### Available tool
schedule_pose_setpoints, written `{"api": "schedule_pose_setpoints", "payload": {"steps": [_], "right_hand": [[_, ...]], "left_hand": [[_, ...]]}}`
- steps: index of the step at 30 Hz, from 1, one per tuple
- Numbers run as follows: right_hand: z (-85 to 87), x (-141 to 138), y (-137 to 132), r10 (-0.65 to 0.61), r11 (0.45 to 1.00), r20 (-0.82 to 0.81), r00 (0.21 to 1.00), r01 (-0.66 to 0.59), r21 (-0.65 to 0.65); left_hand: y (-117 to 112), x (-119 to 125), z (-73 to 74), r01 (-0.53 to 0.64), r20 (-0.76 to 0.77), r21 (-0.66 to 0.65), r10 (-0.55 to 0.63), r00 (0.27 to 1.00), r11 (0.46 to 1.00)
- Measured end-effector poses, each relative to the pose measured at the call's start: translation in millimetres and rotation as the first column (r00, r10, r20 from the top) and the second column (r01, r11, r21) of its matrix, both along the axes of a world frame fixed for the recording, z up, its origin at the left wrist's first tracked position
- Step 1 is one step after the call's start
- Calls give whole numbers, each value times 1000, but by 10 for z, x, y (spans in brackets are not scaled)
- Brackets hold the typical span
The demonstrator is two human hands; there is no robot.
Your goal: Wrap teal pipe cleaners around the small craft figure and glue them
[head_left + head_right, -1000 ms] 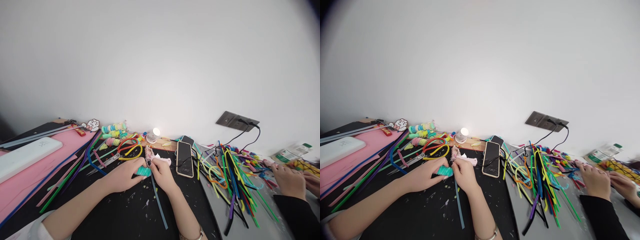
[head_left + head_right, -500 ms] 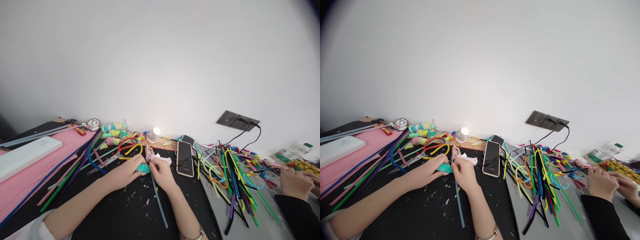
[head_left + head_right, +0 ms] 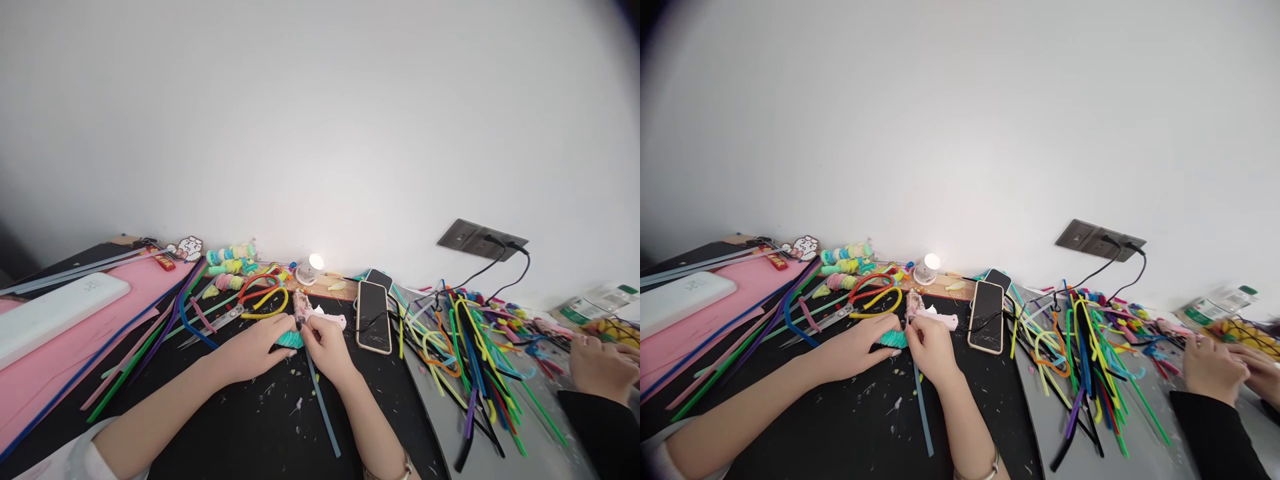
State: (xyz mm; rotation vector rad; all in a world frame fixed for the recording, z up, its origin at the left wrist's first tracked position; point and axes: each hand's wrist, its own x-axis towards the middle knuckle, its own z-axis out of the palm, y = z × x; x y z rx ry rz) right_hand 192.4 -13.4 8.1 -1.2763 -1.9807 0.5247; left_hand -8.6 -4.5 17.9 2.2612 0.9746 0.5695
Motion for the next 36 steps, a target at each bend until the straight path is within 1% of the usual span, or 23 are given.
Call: {"api": "schedule_pose_setpoints", "payload": {"steps": [8, 13, 25, 36], "right_hand": [[-7, -16, -6, 4, 1000, -8, 1000, -4, -4], [-2, -20, -10, 0, 1000, 6, 1000, 0, -11], [-23, -21, -6, 17, 1000, -18, 1000, -18, -22], [-9, -36, -15, 41, 998, -33, 999, -43, -44]], "left_hand": [[-38, -6, 82, 9, -19, 17, -8, 1000, 1000], [-27, -5, 74, 12, -13, 41, -11, 1000, 999], [-39, -9, 96, 27, -20, 38, -26, 999, 999], [-15, 3, 64, 26, 3, 47, -26, 1000, 999]]}}
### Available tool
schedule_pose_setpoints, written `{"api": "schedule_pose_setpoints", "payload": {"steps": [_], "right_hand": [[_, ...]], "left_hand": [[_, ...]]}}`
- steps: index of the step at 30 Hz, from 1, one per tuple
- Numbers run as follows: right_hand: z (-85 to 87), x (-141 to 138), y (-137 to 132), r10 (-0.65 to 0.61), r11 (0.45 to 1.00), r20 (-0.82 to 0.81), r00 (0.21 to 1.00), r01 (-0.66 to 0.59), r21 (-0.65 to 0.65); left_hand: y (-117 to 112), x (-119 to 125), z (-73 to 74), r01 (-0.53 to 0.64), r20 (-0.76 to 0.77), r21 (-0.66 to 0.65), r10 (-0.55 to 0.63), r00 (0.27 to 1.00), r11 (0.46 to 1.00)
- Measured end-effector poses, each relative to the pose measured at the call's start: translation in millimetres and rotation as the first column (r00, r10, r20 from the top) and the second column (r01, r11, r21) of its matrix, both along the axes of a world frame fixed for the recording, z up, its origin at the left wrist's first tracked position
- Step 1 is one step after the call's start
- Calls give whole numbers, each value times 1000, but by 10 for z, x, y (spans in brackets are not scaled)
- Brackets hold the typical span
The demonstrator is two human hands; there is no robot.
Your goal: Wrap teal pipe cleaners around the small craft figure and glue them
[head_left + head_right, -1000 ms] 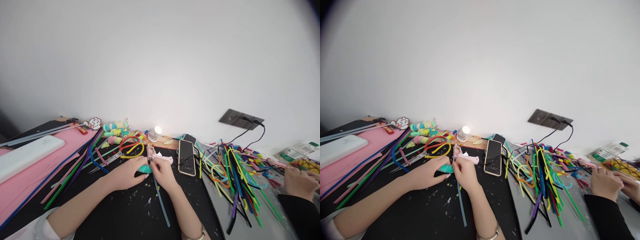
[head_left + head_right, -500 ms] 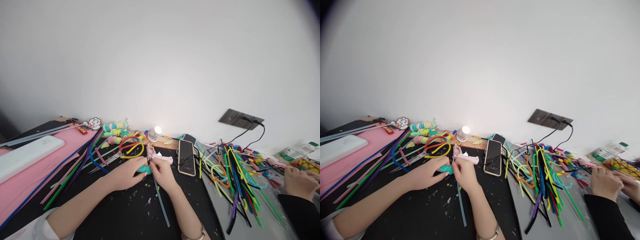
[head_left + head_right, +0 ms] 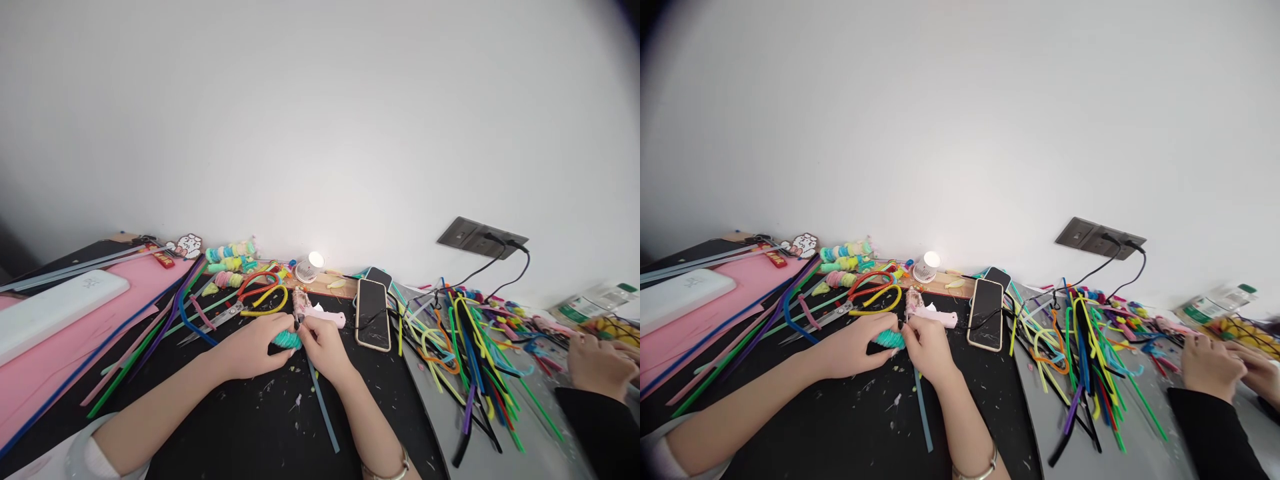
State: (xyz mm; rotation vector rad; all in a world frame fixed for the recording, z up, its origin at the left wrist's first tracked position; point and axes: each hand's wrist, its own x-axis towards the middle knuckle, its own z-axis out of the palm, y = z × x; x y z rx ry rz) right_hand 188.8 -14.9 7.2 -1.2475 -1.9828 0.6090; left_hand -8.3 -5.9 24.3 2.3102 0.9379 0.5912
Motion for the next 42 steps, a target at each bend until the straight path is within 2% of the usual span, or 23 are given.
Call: {"api": "schedule_pose_setpoints", "payload": {"steps": [14, 25, 42], "right_hand": [[-9, 5, 10, 34, 998, -40, 999, -36, -48], [52, 16, -4, 51, 997, -86, 995, -55, -55], [11, -3, 1, 31, 999, -38, 999, -32, -40]], "left_hand": [[6, 3, -25, -24, -7, -8, 24, 1000, 1000], [27, -1, -8, -59, 28, 28, 58, 998, 998], [14, -9, -30, -49, -7, 53, 49, 999, 997]]}}
